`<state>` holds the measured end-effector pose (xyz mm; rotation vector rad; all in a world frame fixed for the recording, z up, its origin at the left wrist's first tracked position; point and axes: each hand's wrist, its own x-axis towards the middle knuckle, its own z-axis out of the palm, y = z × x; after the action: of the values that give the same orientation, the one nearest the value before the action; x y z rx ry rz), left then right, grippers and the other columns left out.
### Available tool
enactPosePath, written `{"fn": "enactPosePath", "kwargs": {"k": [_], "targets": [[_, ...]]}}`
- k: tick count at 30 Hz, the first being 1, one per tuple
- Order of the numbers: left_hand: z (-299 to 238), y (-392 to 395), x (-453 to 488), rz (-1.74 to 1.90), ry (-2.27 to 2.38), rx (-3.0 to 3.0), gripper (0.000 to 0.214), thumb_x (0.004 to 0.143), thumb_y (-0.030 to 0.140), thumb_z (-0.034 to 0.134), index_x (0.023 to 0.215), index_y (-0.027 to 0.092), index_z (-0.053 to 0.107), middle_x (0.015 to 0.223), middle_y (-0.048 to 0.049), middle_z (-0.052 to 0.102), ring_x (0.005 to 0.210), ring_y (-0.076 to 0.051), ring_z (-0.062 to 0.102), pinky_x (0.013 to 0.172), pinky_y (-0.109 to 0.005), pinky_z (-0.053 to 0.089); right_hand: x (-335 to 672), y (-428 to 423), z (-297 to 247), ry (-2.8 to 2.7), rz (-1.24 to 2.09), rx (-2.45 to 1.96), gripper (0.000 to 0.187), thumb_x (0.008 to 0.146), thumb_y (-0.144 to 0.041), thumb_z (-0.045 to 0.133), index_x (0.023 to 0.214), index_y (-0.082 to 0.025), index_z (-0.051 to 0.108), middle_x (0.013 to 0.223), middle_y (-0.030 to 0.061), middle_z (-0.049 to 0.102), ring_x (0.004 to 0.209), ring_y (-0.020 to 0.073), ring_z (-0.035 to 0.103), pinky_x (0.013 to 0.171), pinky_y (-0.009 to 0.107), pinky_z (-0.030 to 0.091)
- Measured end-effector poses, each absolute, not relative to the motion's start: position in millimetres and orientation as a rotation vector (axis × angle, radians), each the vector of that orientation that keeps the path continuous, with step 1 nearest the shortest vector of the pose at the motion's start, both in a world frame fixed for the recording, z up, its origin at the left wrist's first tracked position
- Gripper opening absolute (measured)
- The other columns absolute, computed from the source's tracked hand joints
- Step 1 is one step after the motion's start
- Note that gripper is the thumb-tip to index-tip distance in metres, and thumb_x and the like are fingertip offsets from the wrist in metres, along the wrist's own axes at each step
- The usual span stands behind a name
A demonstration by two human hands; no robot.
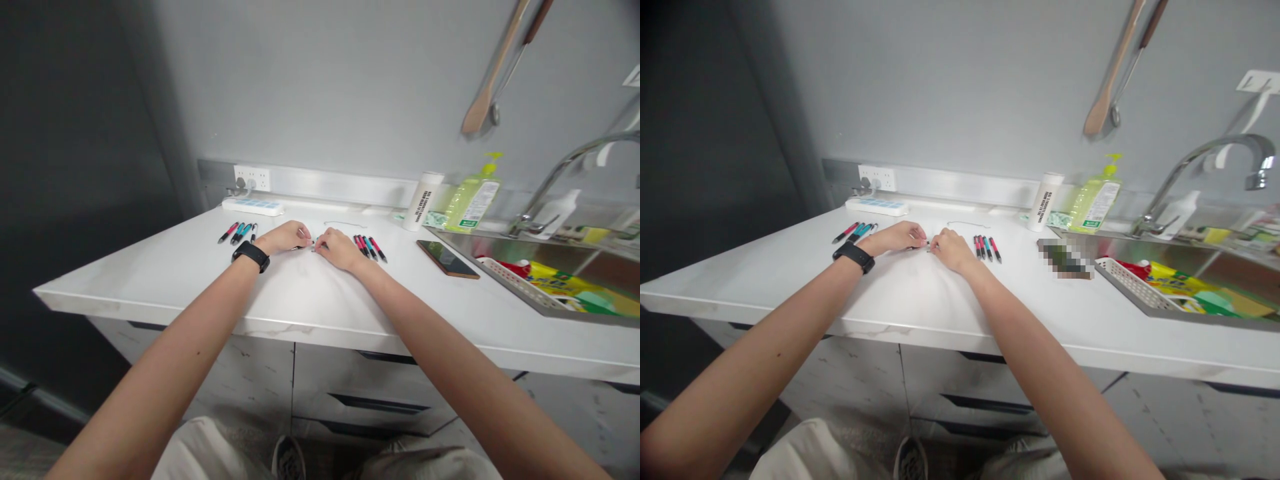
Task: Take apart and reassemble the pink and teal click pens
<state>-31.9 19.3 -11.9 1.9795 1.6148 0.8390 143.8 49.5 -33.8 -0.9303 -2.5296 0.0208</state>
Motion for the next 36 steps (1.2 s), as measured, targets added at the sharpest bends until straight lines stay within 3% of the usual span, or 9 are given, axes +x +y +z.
{"fn": "enactPosePath", "kwargs": {"k": [9,18,26,32,36], "targets": [[-11.4,16.3,-30.4,0.916,1.574,1.953,0.020,0.062,0.022,0.068,0.078,0.013,0.059,0.068,-0.0016,0.062,0.060,-0.011,0.055,0.057,-0.023,0.042,151.8,49.1,-20.7,-2.383,0.201,-0.887,0.016,0.082,-0.014,0.051,0.085,-0.017,0.066,0.085,0.0057,0.066,0.078,0.0149,0.058,0.076,0.025,0.041],[-8.1,10.0,-26.6,0.925,1.447,1.908,0.022,0.066,0.028,0.066,0.082,0.013,0.060,0.064,-0.0006,0.060,0.056,-0.009,0.052,0.050,-0.021,0.035,149.2,46.5,-19.7,-2.351,0.187,-0.834,0.016,0.081,-0.014,0.051,0.083,-0.017,0.067,0.084,0.0056,0.067,0.079,0.0149,0.060,0.077,0.024,0.042],[-7.1,11.2,-24.7,1.022,1.415,1.859,0.021,0.068,0.026,0.065,0.083,0.014,0.057,0.069,-0.0011,0.061,0.059,-0.009,0.054,0.055,-0.023,0.039,149.2,45.8,-19.6,-2.265,0.240,-0.843,0.029,0.082,-0.013,0.047,0.108,-0.020,0.059,0.086,0.0018,0.068,0.078,0.0132,0.061,0.080,0.026,0.042],[-2.7,6.0,-19.5,1.018,1.517,1.786,0.020,0.068,0.026,0.065,0.081,0.014,0.055,0.068,-0.0014,0.060,0.058,-0.010,0.054,0.056,-0.023,0.040,153.3,46.5,-25.6,-2.448,0.069,-1.054,0.017,0.076,-0.031,0.060,0.077,-0.017,0.069,0.097,0.0116,0.060,0.089,0.0213,0.058,0.081,0.031,0.042],[-1.7,5.9,-18.8,1.013,1.609,1.779,0.022,0.068,0.028,0.064,0.082,0.014,0.055,0.075,-0.0038,0.063,0.062,-0.011,0.057,0.055,-0.021,0.040,153.7,45.2,-25.5,-2.477,0.078,-1.130,0.019,0.076,-0.035,0.061,0.080,-0.018,0.069,0.097,0.0104,0.058,0.089,0.0210,0.057,0.081,0.031,0.042]]}}
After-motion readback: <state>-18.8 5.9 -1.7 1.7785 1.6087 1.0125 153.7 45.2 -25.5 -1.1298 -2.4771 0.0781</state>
